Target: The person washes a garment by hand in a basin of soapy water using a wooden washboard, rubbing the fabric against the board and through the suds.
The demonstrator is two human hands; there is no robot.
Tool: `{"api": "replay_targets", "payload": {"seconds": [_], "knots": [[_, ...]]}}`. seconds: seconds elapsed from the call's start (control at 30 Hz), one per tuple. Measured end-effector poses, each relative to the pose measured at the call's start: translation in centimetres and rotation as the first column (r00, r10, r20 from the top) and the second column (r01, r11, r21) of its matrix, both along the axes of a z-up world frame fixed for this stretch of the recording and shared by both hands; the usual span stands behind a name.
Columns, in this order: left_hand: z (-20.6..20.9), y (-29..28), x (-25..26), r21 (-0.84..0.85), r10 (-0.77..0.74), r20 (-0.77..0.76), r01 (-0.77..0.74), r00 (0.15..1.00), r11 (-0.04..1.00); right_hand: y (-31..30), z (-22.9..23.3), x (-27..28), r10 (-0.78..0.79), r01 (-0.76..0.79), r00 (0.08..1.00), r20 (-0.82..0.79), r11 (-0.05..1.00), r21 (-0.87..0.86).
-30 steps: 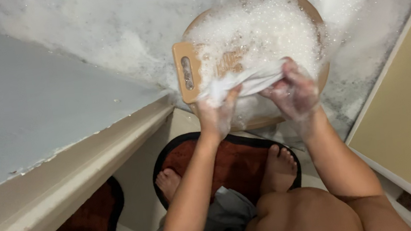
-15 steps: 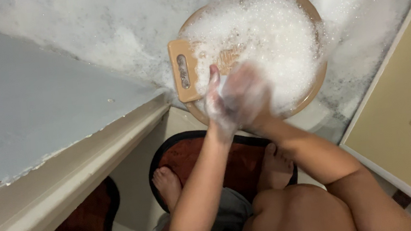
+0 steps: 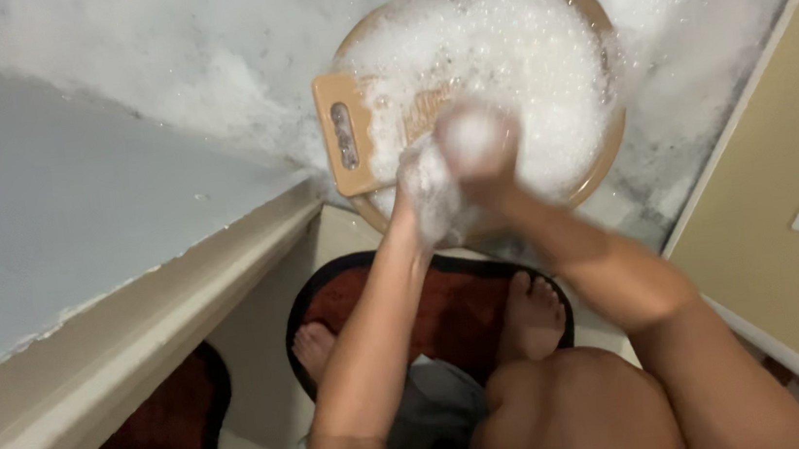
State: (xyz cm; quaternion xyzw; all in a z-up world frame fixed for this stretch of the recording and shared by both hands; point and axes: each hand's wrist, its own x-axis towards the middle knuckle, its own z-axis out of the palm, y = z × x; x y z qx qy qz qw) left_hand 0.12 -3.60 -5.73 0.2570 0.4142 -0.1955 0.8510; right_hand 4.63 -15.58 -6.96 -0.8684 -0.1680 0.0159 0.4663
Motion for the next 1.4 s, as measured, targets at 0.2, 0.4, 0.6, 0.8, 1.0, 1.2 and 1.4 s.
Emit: {"api": "replay_targets", "payload": {"seconds": [0.2, 0.4, 0.6, 0.8, 1.0, 1.2, 1.4], "knots": [[7.7, 1.7, 2.2, 0.13, -0.029, 0.354, -0.018, 0.935, 0.991, -0.4, 0.5, 1.3, 0.05, -0.04, 0.993, -0.103, 0.994, 0.106], [11.4, 7.7, 1.8, 0.654, -0.006, 0.302, -0.202, 0.953, 0.729, -7.0, 5.0, 5.0, -0.118, 0.276, 0.875, -0.469, 0.919, 0.282], [9.7, 9.9, -0.8, 0.307, 0.126, 0.693, -0.448, 0.71, 0.84, -8.5, 7.9, 5.5, 0.193, 0.279, 0.802, -0.565, 0.715, 0.64], [11.1, 8.4, 0.2, 0.143, 0.109, 0.688, -0.281, 0.718, 0.949, -1.3, 9.0, 3.8, 0.41, 0.038, 0.718, -0.563, 0.784, 0.619], [11.5, 7.0, 0.6, 0.367, -0.117, 0.806, -0.335, 0.58, 0.868, -2.2, 7.3, 4.1, 0.558, -0.258, 0.551, -0.62, 0.821, 0.51], [10.6, 6.3, 0.6, -0.048, 0.322, 0.692, -0.404, 0.646, 0.913, -4.6, 9.9, 2.6, 0.705, 0.252, 0.49, -0.514, 0.45, 0.857], [9.7, 4.2, 0.2, 0.347, 0.148, 0.459, -0.33, 0.876, 0.878, -4.3, 9.6, 1.4, 0.208, 0.549, 0.491, -0.846, 0.68, 0.486]]}}
